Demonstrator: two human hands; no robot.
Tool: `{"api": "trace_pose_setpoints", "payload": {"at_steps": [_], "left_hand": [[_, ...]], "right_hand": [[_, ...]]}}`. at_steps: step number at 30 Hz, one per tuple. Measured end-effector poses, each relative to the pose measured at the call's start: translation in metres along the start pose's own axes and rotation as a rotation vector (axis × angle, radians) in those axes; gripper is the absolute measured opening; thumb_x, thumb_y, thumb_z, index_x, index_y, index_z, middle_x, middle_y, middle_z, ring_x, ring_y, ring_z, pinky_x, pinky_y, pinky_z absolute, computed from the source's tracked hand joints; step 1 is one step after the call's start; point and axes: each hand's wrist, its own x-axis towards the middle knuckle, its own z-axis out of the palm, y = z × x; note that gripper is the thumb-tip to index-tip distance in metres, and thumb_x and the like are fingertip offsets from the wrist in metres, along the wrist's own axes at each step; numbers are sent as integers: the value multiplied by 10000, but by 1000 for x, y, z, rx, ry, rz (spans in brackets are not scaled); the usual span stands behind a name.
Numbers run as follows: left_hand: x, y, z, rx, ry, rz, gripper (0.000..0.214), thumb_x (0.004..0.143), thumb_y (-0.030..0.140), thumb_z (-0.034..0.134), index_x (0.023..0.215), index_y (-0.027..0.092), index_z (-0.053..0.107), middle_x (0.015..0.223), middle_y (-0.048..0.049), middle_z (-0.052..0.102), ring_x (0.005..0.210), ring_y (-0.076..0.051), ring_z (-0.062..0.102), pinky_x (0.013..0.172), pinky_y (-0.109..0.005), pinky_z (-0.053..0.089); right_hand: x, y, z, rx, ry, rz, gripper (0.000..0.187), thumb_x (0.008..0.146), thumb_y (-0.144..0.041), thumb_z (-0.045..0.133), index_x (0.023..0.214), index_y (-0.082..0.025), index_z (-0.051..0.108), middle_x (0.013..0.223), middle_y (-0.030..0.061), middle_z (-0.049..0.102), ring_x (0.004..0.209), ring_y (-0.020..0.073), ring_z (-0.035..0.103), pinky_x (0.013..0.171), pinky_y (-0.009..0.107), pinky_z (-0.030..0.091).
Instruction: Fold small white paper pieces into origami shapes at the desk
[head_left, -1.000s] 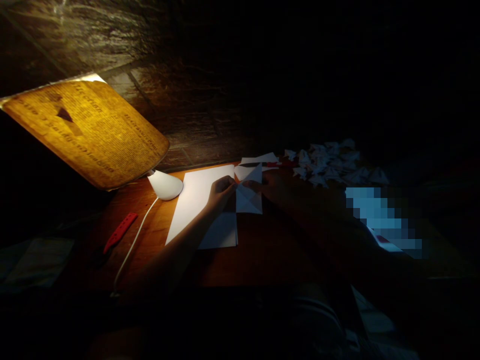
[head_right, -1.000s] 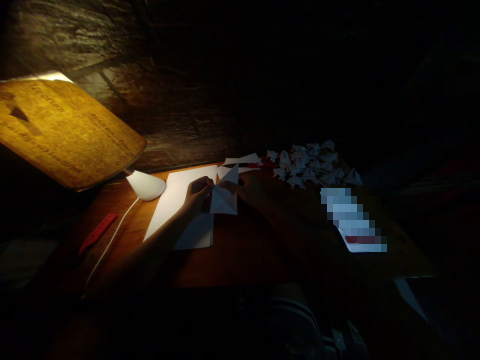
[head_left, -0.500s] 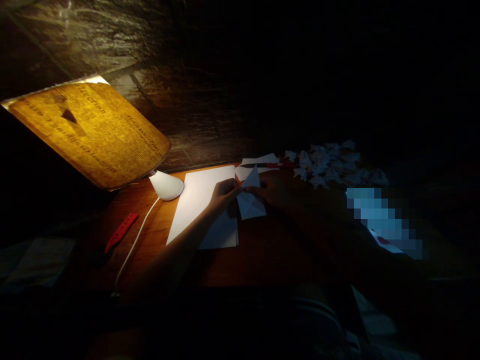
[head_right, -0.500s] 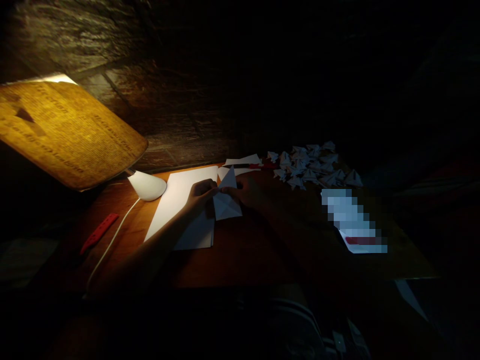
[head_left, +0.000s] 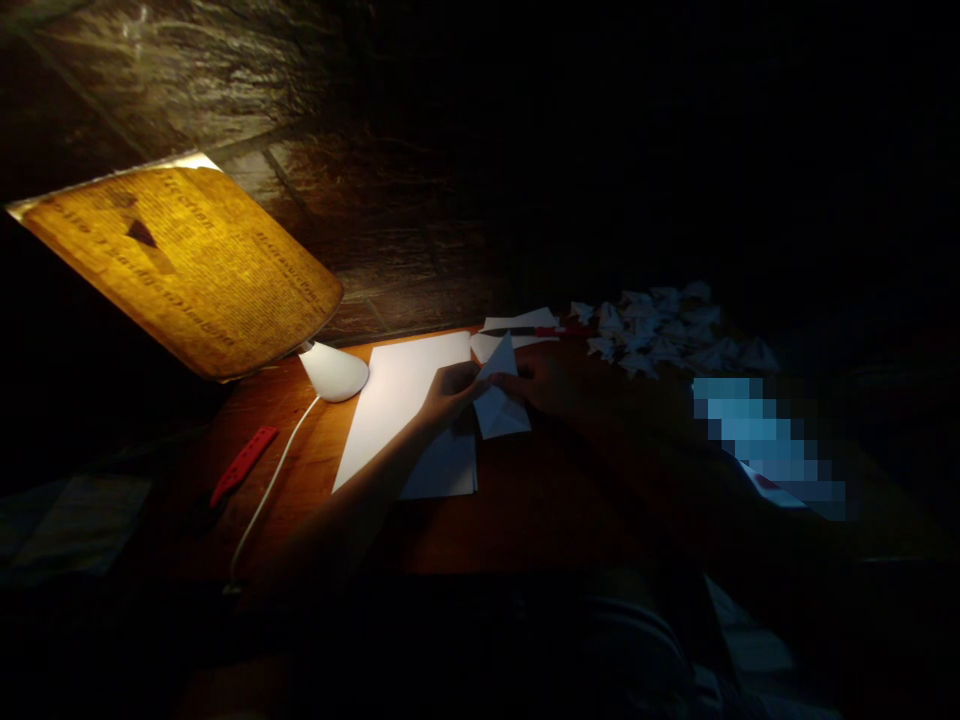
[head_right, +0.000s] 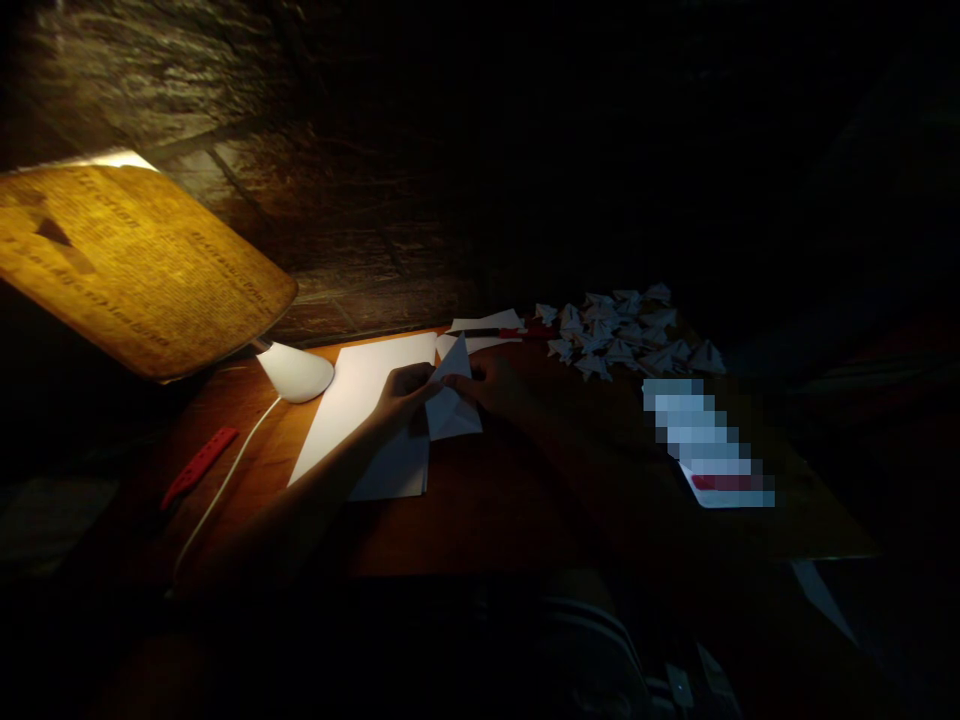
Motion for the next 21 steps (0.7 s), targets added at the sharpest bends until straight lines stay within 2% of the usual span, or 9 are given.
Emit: {"api": "trace_pose_setpoints", "payload": {"at_steps": [3, 8, 13, 17, 21], "left_hand": [[3, -3, -2, 15, -4, 11, 521, 659, 603, 849, 666, 143, 604, 610, 8, 569, 560, -102, 496, 513, -221, 331], [2, -2, -3, 73, -30, 35, 531, 682, 598, 834, 627, 152, 552, 566, 33, 493, 527, -80, 421, 493, -220, 276], [0, 0, -2, 77, -34, 8, 538, 676, 610, 831, 633, 150, 555, 567, 22, 512, 528, -88, 445, 496, -220, 295], [0, 1, 0, 36, 12, -21, 548, 640, 616, 849, 612, 159, 547, 546, 23, 514, 490, -87, 442, 457, -220, 288], [-4, 5, 2, -19, 74, -44, 501, 660, 551, 856, 610, 168, 536, 548, 23, 530, 479, -89, 454, 448, -217, 297]], "right_hand": [[-1, 2, 0, -30, -19, -11, 331, 788, -450, 784, 902, -142, 744, 897, 97, 755, 749, 200, 652, 648, 308, 502], [-2, 3, -1, -50, -37, 14, 303, 773, -430, 806, 908, -163, 756, 957, 93, 779, 818, 226, 687, 666, 308, 529], [-3, -4, -1, -79, -34, 12, 316, 765, -449, 804, 883, -160, 752, 925, 82, 779, 797, 220, 690, 669, 305, 520], [-2, -10, -2, -58, -13, -7, 328, 732, -478, 811, 790, -165, 730, 875, 77, 762, 784, 217, 669, 671, 309, 505], [-1, -8, -1, 33, -22, 14, 349, 742, -518, 779, 729, -181, 690, 753, 47, 701, 706, 189, 608, 622, 301, 454]]}}
